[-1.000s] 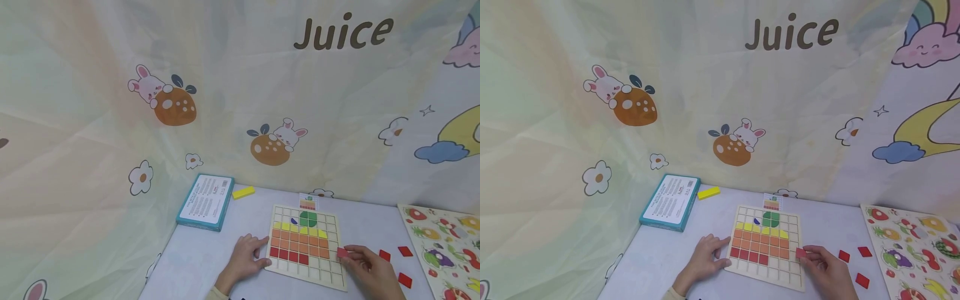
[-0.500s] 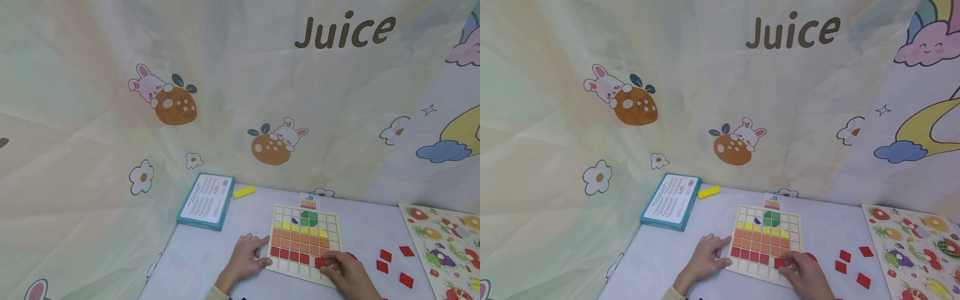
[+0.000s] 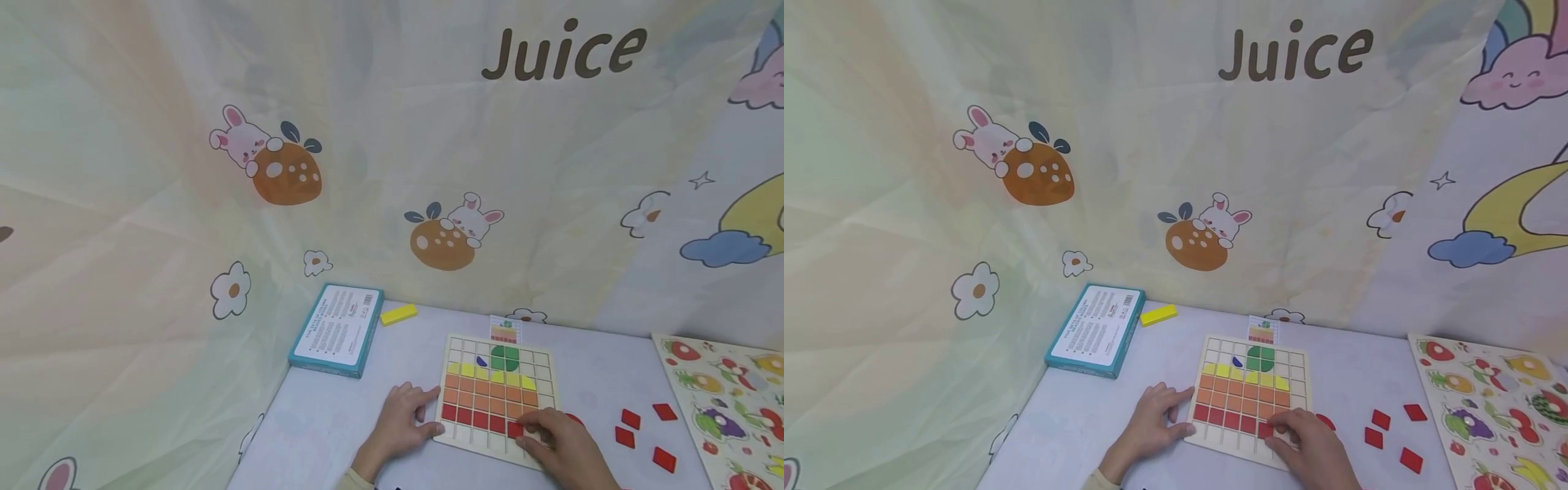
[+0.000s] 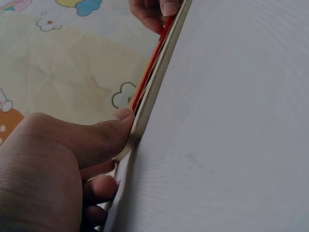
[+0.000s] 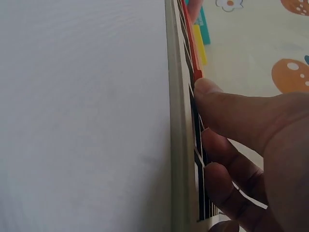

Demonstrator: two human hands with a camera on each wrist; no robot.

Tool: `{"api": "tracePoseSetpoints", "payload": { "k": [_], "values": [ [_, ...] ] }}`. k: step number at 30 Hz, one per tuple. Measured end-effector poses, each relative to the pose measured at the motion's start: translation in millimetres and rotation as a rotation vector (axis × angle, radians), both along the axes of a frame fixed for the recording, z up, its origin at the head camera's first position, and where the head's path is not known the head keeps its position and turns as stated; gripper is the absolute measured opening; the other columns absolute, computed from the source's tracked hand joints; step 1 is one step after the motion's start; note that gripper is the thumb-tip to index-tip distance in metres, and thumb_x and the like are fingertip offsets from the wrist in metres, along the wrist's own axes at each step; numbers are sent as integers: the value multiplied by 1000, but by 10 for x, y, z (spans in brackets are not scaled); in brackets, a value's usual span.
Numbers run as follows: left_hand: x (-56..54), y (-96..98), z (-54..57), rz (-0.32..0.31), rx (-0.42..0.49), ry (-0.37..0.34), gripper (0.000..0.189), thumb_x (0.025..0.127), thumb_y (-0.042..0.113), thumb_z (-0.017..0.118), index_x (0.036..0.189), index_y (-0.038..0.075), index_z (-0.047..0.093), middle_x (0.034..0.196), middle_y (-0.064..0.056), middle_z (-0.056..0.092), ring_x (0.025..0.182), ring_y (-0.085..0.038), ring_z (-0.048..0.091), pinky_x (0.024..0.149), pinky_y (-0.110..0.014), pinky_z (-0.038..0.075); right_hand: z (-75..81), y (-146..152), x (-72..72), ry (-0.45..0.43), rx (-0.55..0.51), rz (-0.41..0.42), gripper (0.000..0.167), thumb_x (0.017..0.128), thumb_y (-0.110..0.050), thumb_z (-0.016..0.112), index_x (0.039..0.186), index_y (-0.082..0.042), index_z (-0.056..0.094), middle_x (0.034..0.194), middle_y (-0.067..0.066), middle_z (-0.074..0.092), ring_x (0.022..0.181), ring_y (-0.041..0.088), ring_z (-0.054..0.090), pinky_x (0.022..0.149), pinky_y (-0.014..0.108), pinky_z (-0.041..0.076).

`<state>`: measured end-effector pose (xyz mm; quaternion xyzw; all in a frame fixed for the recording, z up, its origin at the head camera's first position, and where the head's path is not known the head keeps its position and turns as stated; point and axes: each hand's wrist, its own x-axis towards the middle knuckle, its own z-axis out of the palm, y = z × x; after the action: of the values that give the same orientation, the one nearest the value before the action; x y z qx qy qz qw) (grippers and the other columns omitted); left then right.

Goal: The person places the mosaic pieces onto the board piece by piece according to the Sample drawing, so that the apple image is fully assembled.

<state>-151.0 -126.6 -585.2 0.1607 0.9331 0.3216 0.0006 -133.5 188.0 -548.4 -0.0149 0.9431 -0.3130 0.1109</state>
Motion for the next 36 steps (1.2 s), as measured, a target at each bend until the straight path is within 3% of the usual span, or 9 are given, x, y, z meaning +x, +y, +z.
{"api": "tracePoseSetpoints", "payload": {
  "k": [9, 16, 25, 30, 33, 36],
  "values": [
    [11, 4, 16, 1, -3, 2, 65, 83, 45, 87, 143, 25, 69, 69, 19, 45, 76, 3, 35, 75, -22, 31, 23, -17, -2, 11, 13, 4, 34, 85, -41, 89, 112, -22, 79, 101, -10, 71, 89, 12, 57, 74, 25, 54],
    [12, 7, 27, 1, -2, -3, 65, 83, 45, 87, 143, 25, 69, 70, 18, 45, 77, 2, 35, 76, -23, 31, -4, -44, 12, 57, 45, -28, 30, 85, -35, 89, 109, -19, 80, 93, -7, 66, 84, 14, 54, 67, 23, 48],
    [10, -12, 21, 7, 4, -7, 66, 83, 45, 87, 144, 26, 68, 70, 19, 45, 77, 3, 35, 76, -22, 31, -2, -31, 1, 48, 10, -28, 38, 83, -43, 89, 112, -21, 80, 95, -8, 66, 87, 12, 55, 70, 23, 50],
    [10, -9, 10, 4, 6, 2, 65, 83, 45, 86, 143, 25, 69, 70, 19, 45, 76, 3, 34, 76, -22, 31, 1, 213, -13, 61, -63, -125, 38, 90, -37, 85, 122, -17, 77, 102, -3, 68, 88, 17, 57, 67, 21, 50],
    [12, -5, 14, 1, 10, 3, 65, 83, 45, 86, 143, 25, 69, 70, 19, 45, 76, 3, 34, 76, -22, 30, 24, 508, -46, 92, -24, -212, 47, 92, -38, 83, 130, -13, 73, 113, 5, 69, 94, 22, 57, 67, 21, 48],
    [11, -6, 17, -2, 8, 5, 65, 83, 44, 87, 143, 25, 69, 70, 19, 45, 76, 3, 35, 76, -22, 31, 60, 845, -66, 91, 41, -249, 57, 91, -40, 84, 134, -6, 69, 114, 10, 66, 97, 25, 56, 68, 24, 44]
  ]
}}
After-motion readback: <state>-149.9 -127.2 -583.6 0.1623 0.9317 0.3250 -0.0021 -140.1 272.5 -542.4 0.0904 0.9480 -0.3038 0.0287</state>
